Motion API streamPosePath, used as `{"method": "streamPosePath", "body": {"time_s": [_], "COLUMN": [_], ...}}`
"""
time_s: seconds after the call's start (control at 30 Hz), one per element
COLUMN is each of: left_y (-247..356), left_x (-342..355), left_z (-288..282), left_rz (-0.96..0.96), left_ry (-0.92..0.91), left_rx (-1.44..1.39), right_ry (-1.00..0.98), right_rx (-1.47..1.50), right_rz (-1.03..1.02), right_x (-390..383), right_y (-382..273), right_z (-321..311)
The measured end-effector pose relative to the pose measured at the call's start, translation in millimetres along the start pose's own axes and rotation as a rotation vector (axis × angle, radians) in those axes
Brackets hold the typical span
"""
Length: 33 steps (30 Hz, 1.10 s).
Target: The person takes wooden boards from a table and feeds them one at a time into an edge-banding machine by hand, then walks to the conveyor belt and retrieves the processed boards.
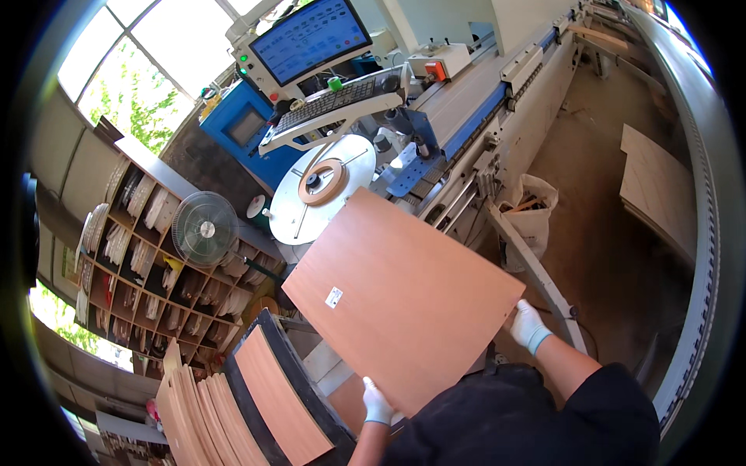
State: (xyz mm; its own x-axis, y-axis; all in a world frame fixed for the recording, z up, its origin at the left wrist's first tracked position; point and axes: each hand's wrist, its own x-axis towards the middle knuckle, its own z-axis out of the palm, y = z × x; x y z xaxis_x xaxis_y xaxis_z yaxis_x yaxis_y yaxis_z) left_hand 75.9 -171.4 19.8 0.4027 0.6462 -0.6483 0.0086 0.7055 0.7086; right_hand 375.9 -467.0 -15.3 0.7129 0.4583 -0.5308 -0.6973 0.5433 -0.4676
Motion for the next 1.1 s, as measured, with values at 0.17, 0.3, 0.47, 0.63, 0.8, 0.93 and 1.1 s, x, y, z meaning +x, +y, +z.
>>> {"method": "streamPosePath", "body": {"time_s": [0.17, 0.3, 0.47, 0.63, 0.8, 0.93, 1.1], "left_y": [-15, 8, -8, -33, -43, 5, 49], "left_x": [13, -16, -11, -24, -18, -7, 6], "left_z": [12, 29, 11, 6, -26, -30, -21], "left_rz": [-0.082, -0.146, -0.354, -0.527, -0.674, -0.321, -0.275], "left_ry": [-0.072, -0.160, -0.413, -0.714, -0.718, -0.654, -0.561], "left_rx": [0.069, 0.020, 0.298, 0.617, 0.636, 0.510, 0.594], "right_ry": [0.111, 0.164, 0.204, 0.313, 0.514, 0.580, 0.475], "right_rx": [0.047, 0.019, 0.075, 0.067, 0.172, 0.168, 0.062], "right_rz": [0.238, 0.244, 0.255, -0.045, -0.022, -0.148, -0.106], "right_x": [-43, -74, -111, -153, -188, -238, -242], "right_y": [108, 165, 189, 188, 216, 236, 238], "right_z": [15, 17, 17, -14, -59, -67, -99]}}
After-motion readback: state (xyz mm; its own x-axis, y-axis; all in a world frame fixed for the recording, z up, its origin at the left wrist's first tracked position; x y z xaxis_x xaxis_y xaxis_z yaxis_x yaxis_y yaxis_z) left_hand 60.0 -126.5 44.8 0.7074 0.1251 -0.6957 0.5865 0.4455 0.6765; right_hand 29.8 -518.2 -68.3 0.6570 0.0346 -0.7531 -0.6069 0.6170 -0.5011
